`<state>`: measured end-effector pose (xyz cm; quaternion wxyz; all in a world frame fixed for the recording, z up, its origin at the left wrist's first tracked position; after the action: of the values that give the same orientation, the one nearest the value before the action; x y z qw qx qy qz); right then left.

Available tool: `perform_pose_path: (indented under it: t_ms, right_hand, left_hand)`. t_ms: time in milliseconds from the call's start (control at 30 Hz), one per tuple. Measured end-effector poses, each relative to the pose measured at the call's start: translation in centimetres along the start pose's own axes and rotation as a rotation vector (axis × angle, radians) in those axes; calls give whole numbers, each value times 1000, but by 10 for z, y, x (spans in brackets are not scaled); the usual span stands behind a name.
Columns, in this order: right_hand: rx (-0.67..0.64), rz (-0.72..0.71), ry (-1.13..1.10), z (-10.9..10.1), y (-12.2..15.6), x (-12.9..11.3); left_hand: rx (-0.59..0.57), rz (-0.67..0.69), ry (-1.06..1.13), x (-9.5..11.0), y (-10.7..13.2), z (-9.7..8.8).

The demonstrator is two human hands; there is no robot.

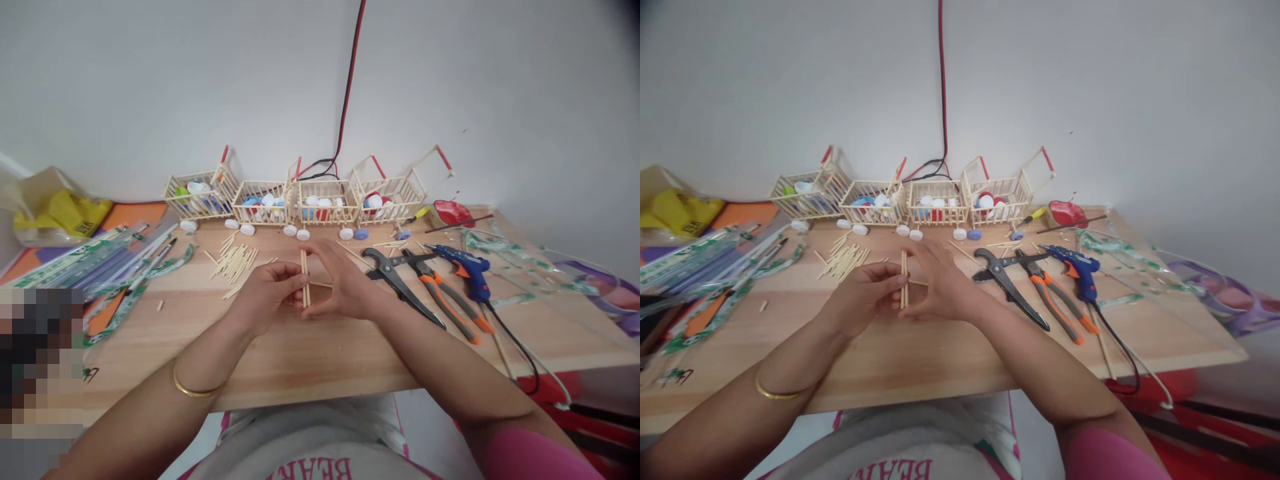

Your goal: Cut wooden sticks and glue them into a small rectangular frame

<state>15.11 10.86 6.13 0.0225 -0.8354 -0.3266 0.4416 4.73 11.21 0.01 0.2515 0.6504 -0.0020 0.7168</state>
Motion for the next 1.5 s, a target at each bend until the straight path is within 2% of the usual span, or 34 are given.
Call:
perform_pose_path:
  t_ms: [300, 467, 600, 733, 867, 967, 1100, 1267, 1500]
  right_hand:
    - [17, 10, 38, 4, 1, 1]
    - [34, -24, -40, -15, 1, 0]
    - [6, 102, 33, -28, 3, 13]
    - [-114, 205, 158, -22, 5, 25]
    - [-198, 281, 241, -15, 8, 36]
    - [-253, 314, 296, -9, 10, 42]
    - [-296, 302, 332, -3, 12, 46]
    - [-316, 295, 322, -1, 12, 47]
    - [-307, 274, 338, 3, 9, 47]
  left_hand:
    - [36, 15, -42, 5, 2, -2]
    - [160, 114, -79, 24, 0, -23]
    - [281, 139, -140, 32, -2, -41]
    - [290, 98, -350, 31, -5, -50]
    - [271, 54, -745, 28, -8, -59]
    - [215, 3, -1029, 23, -11, -59]
    - [199, -15, -1311, 21, -12, -53]
    - [172, -1, -1448, 21, -13, -46]
    - [214, 27, -1473, 18, -15, -47]
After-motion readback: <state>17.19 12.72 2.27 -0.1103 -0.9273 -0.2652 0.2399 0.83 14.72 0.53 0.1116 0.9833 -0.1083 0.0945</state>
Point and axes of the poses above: each hand's wrist, its own y-axis away from the middle knuckle, its own z-axis out of the palm, x = y × z, the point moved 8 cm from there along -y, towards the middle knuckle, and after that the axes turned 10 degrees about -y, right-handed, at the moved point
